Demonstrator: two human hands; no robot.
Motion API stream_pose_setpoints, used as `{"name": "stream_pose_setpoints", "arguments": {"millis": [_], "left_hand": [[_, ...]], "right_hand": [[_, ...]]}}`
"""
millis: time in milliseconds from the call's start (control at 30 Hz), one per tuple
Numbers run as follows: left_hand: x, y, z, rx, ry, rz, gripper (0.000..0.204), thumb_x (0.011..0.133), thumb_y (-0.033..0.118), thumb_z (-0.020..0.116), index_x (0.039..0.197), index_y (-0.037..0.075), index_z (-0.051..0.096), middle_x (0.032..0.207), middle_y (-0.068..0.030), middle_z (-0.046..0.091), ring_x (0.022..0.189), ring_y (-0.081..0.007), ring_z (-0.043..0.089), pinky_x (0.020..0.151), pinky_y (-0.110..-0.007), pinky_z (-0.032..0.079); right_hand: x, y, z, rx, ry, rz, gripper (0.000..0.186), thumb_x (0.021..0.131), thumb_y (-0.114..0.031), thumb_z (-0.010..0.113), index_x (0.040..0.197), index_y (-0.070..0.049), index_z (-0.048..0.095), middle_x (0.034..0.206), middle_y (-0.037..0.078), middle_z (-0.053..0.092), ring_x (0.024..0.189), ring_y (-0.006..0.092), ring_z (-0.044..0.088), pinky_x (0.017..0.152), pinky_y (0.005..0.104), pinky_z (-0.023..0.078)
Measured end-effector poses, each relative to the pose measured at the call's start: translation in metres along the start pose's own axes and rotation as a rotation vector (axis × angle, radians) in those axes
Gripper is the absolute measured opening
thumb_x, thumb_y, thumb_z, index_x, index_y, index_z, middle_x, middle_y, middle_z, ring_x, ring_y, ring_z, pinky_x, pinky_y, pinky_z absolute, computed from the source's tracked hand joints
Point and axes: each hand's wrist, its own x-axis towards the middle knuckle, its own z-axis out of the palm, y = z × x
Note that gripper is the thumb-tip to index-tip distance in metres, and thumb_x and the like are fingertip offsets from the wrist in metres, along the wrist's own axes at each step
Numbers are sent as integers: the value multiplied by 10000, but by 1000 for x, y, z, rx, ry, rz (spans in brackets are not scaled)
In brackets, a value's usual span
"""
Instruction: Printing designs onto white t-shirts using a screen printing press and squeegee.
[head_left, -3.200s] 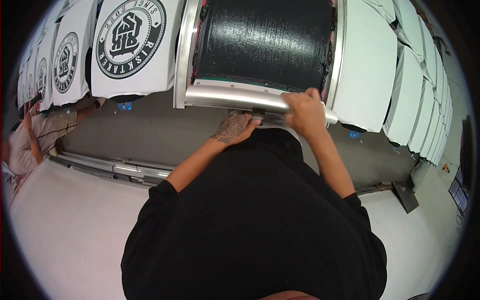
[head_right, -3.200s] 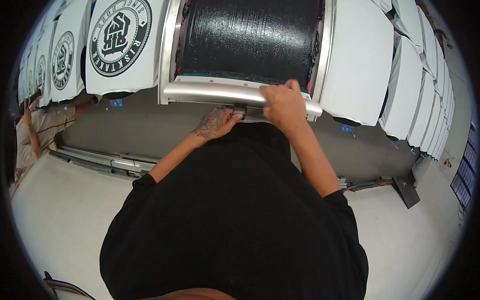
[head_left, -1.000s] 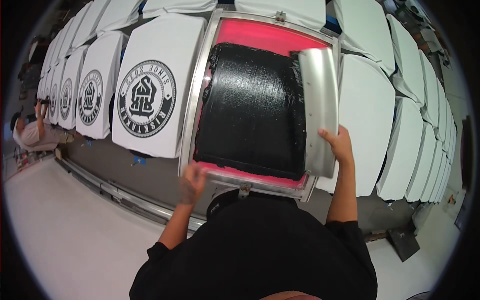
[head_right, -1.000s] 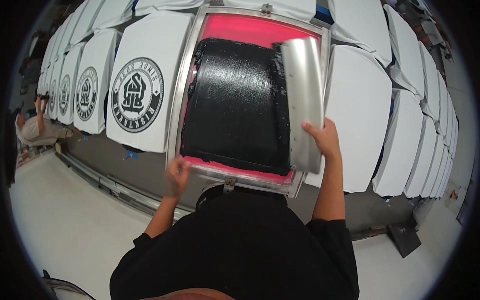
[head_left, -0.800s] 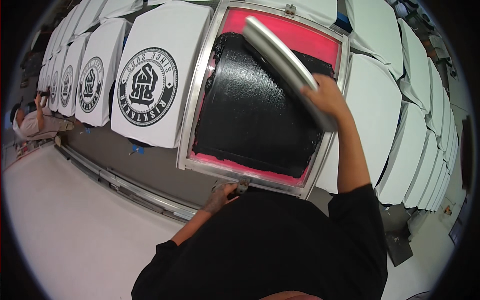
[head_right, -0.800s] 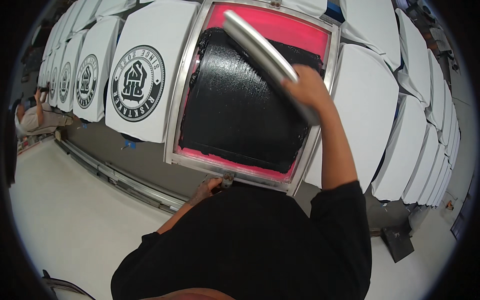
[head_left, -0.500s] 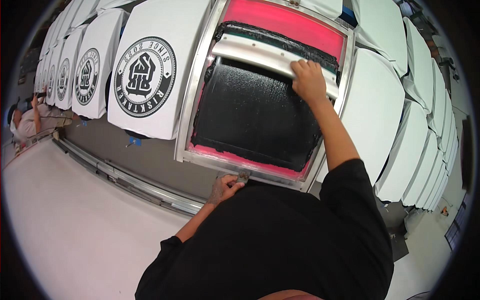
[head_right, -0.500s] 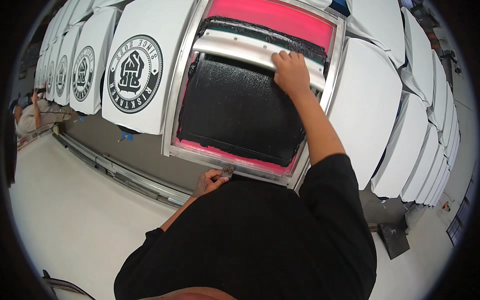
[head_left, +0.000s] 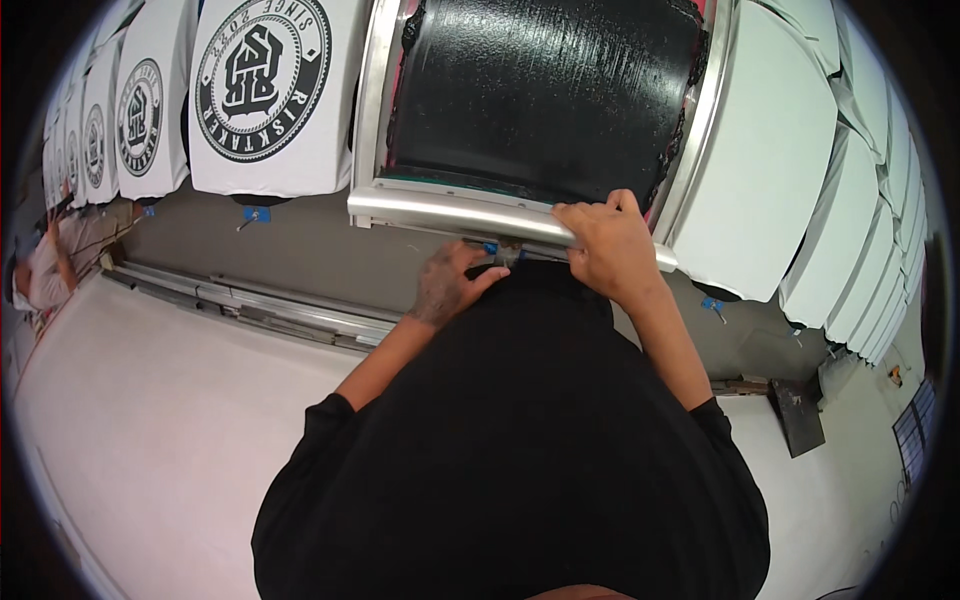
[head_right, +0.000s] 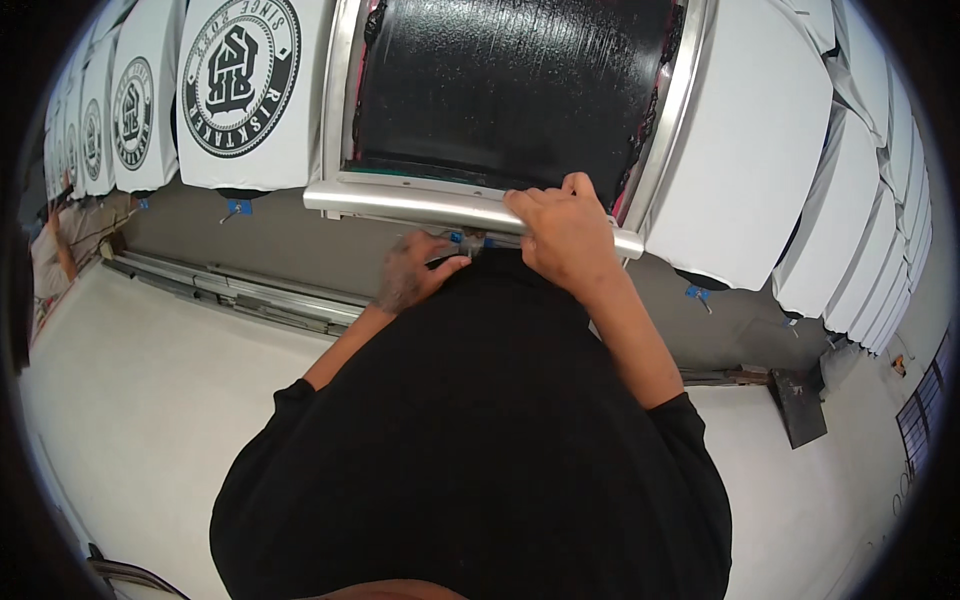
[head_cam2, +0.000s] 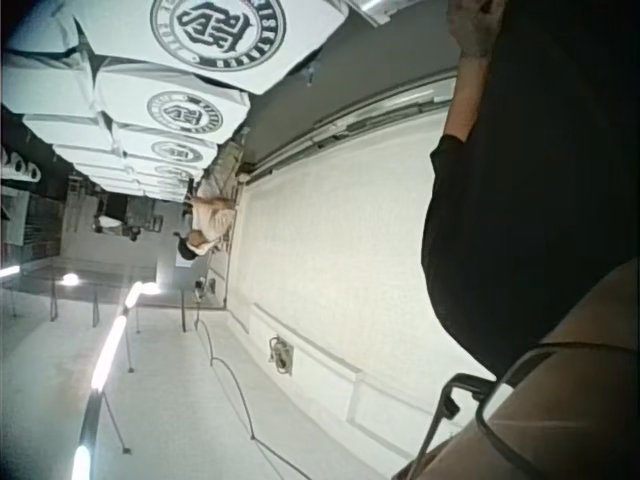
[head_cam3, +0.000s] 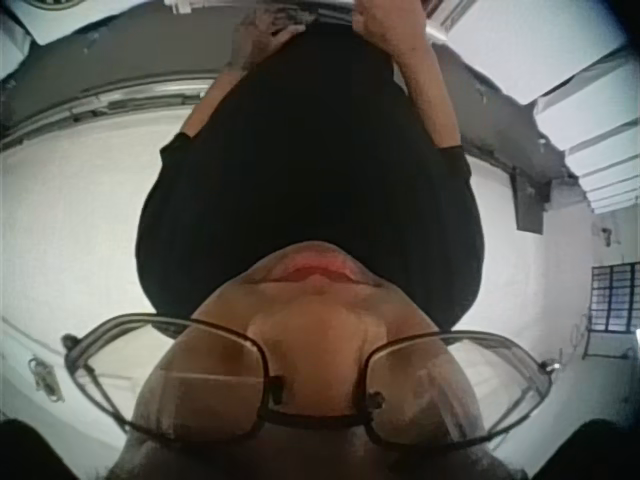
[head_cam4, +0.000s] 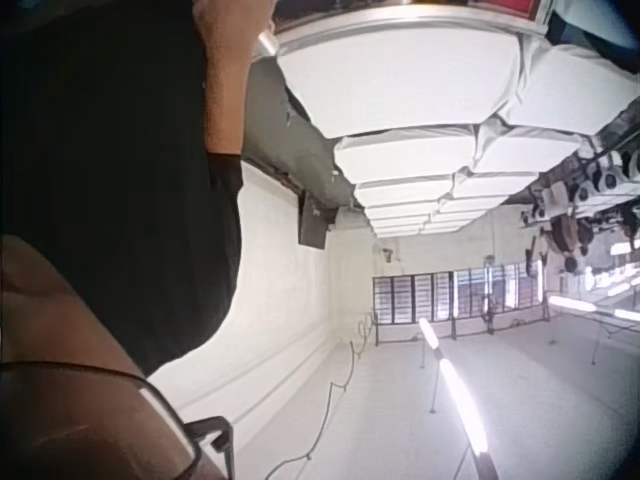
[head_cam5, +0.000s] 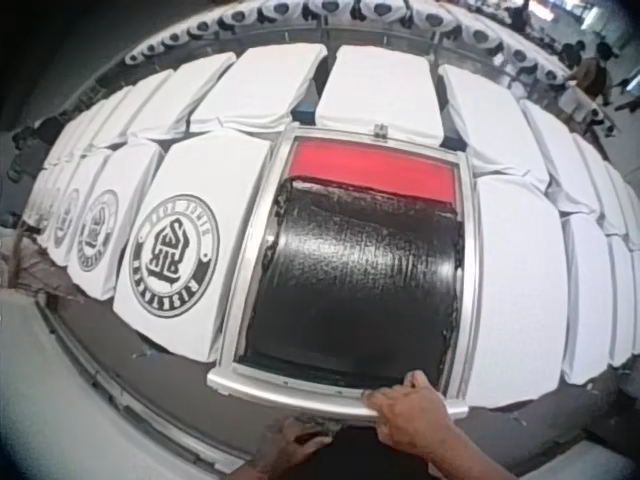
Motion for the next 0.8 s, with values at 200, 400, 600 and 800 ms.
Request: {"name": "stream_pose_setpoints", "arguments": {"millis": [200,400,600,800], "left_hand": [[73,29,-137,545,472,374,628,716,554,875,1134,123,692,1003,-73,613,1009,-278,581,939,-459,448],[89,-33,-138,678,-108,216,399,796,373,814,1036,81,687,966,-106,670,950,-299,640,942,-458,496],[80,-42,-122,430,133,417,181,661,30,721,811,63,624,820,-97,573,806,-296,604,836,-444,524],[69,-55,-101,422,312,496,172,755,9,666,922,8,705,904,-126,628,901,-310,649,857,-454,544]], "right_hand": [[-11,-6,16,-29,-84,148,432,712,-36,719,1140,-86,709,991,71,751,865,289,664,896,386,419],[-91,40,35,-189,230,316,350,702,-85,768,1046,-104,706,956,59,729,927,264,681,860,415,457],[-103,32,70,-163,382,504,316,667,-54,744,978,-95,701,993,56,728,937,262,678,874,433,451],[-114,29,102,-257,539,546,262,709,-17,703,952,-114,700,1016,50,737,1028,214,690,929,441,404]]}}
